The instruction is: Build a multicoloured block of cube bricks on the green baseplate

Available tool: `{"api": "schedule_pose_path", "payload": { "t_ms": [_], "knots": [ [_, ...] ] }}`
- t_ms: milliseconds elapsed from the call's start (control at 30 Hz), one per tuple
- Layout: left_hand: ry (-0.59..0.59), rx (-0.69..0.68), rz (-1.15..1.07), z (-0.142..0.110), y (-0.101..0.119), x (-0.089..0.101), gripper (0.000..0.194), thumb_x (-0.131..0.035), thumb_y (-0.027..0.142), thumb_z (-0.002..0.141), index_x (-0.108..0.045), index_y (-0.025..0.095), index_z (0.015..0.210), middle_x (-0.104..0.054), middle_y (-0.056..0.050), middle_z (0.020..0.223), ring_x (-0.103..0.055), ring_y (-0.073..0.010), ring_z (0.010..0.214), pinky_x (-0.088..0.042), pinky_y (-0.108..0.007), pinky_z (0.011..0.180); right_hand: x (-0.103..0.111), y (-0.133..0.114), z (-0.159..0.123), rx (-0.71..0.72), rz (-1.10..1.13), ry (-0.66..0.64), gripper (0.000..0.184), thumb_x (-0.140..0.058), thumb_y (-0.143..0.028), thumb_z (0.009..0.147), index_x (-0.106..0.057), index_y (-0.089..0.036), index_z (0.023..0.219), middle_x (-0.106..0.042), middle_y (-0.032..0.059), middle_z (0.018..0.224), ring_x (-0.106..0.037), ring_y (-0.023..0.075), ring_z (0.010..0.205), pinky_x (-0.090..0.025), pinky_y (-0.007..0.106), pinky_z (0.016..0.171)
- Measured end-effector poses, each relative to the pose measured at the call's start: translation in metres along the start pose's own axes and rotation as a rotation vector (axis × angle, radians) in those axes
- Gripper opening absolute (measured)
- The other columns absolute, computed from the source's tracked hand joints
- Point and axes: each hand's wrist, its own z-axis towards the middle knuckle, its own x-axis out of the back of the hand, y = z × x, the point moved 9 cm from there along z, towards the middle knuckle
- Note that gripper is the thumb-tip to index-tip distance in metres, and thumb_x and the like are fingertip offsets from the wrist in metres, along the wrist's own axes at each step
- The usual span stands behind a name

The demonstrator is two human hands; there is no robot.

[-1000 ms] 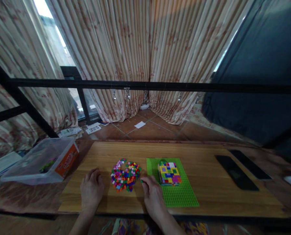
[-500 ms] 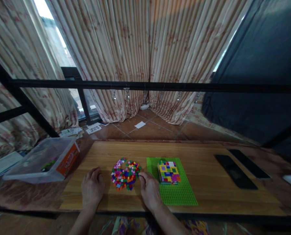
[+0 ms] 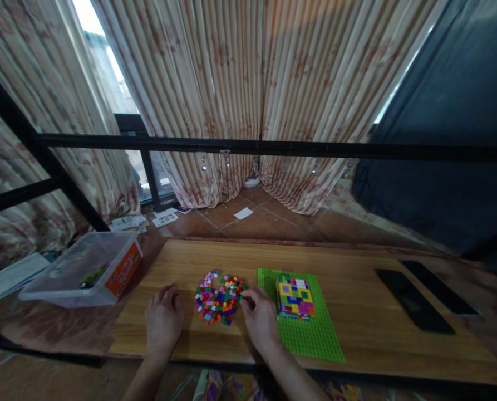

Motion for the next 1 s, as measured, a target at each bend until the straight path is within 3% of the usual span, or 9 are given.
{"api": "schedule_pose_path", "payload": {
  "t_ms": [200, 400, 500, 633, 767, 1000],
  "knots": [
    [0.004, -0.019, -0.006, 0.000, 0.001, 0.000, 0.032, -0.039, 0.025, 0.087, -0.066, 0.013, 0.101, -0.067, -0.012, 0.108, -0.061, -0.0257, 0.099, -0.048, -0.039, 0.090, 0.049, 0.005, -0.005, -0.065, 0.262, 0.038, 0.017, -0.058, -0.030, 0.083, -0.070, -0.020, 0.090, -0.068, 0.0037, 0.082, -0.065, 0.0183, 0.077, -0.050, 0.028, 0.070],
    [0.021, -0.016, 0.014, 0.001, -0.002, -0.001, 0.033, -0.039, 0.027, 0.087, -0.067, 0.014, 0.098, -0.068, -0.012, 0.106, -0.062, -0.0258, 0.097, -0.048, -0.039, 0.087, 0.124, 0.048, -0.003, -0.211, 0.369, 0.287, 0.029, -0.068, -0.045, 0.075, -0.070, -0.018, 0.087, -0.072, 0.0078, 0.090, -0.067, 0.0216, 0.081, -0.053, 0.032, 0.073],
    [0.014, -0.028, 0.018, 0.002, -0.002, -0.002, 0.034, -0.038, 0.028, 0.088, -0.067, 0.014, 0.098, -0.068, -0.011, 0.107, -0.062, -0.0258, 0.097, -0.049, -0.038, 0.086, 0.148, 0.065, 0.001, -0.252, 0.352, 0.343, 0.033, -0.069, -0.048, 0.071, -0.069, -0.017, 0.083, -0.073, 0.0084, 0.082, -0.067, 0.0223, 0.075, -0.053, 0.033, 0.069],
    [0.011, -0.034, 0.030, 0.003, -0.001, 0.000, 0.036, -0.037, 0.029, 0.089, -0.067, 0.013, 0.099, -0.068, -0.013, 0.107, -0.063, -0.0268, 0.096, -0.050, -0.040, 0.085, 0.153, 0.073, 0.011, -0.262, 0.255, 0.257, 0.032, -0.063, -0.048, 0.075, -0.068, -0.017, 0.084, -0.072, 0.0074, 0.077, -0.066, 0.0216, 0.070, -0.051, 0.031, 0.064],
    [0.012, -0.063, 0.043, 0.004, 0.002, 0.001, 0.036, -0.038, 0.028, 0.088, -0.068, 0.012, 0.098, -0.068, -0.014, 0.105, -0.063, -0.0268, 0.094, -0.050, -0.040, 0.085, 0.146, 0.066, 0.022, -0.184, 0.086, 0.149, 0.029, -0.057, -0.044, 0.082, -0.069, -0.019, 0.087, -0.072, 0.0062, 0.081, -0.066, 0.0211, 0.073, -0.050, 0.031, 0.067],
    [0.005, -0.047, 0.046, 0.004, 0.001, 0.000, 0.037, -0.037, 0.028, 0.088, -0.067, 0.011, 0.100, -0.067, -0.014, 0.106, -0.062, -0.0279, 0.097, -0.050, -0.040, 0.085, 0.128, 0.061, 0.038, -0.031, -0.015, 0.104, 0.024, -0.057, -0.040, 0.081, -0.073, -0.023, 0.078, -0.068, 0.0069, 0.095, -0.061, 0.0229, 0.094, -0.047, 0.036, 0.086]
  ]
}}
